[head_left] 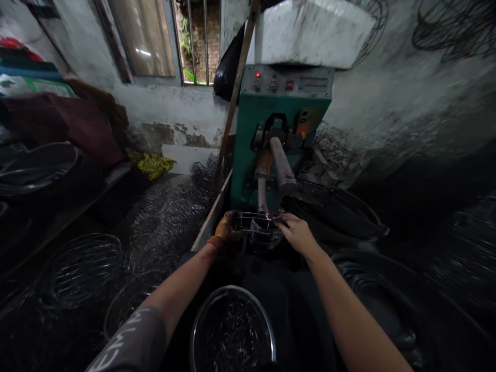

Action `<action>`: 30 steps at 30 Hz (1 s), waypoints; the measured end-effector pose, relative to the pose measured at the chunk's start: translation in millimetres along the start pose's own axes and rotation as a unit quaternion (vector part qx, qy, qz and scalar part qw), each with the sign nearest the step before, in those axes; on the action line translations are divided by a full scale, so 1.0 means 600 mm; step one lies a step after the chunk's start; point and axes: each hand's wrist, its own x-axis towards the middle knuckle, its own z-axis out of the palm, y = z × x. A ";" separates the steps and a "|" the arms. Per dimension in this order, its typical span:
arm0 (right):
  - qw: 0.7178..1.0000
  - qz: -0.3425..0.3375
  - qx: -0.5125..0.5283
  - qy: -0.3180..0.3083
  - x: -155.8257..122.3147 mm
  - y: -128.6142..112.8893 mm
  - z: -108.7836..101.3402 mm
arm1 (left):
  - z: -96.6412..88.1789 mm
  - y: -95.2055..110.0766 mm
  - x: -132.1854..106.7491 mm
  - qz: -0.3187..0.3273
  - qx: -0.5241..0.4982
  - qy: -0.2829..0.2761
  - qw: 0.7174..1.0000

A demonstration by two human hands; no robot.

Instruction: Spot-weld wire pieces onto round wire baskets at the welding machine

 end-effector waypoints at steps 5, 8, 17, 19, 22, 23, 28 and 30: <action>1.000 0.012 -0.004 -0.004 0.004 0.002 0.002 | 0.017 -0.010 0.001 -0.017 -0.019 0.017 1.000; 1.000 0.010 -0.017 -0.009 0.004 0.004 0.003 | 0.027 -0.019 -0.001 -0.012 -0.036 0.025 0.999; 0.998 0.042 -0.032 0.023 -0.003 -0.002 0.012 | 0.028 -0.022 -0.005 -0.011 0.014 0.011 1.000; 0.994 0.081 0.015 0.071 -0.021 0.007 0.009 | 0.011 -0.003 -0.010 -0.009 0.036 -0.013 0.999; 0.968 0.167 0.100 0.156 -0.059 0.046 0.003 | -0.023 0.044 -0.015 0.087 0.094 -0.031 0.991; 0.959 0.195 0.108 0.177 -0.070 0.063 0.003 | -0.032 0.062 -0.014 0.129 0.119 -0.032 0.984; 0.956 0.236 0.031 0.170 -0.091 0.121 0.023 | -0.032 0.131 0.011 0.149 0.262 -0.091 0.949; 0.964 0.208 0.020 0.165 -0.090 0.122 0.030 | -0.018 0.137 0.024 0.118 0.286 -0.111 0.944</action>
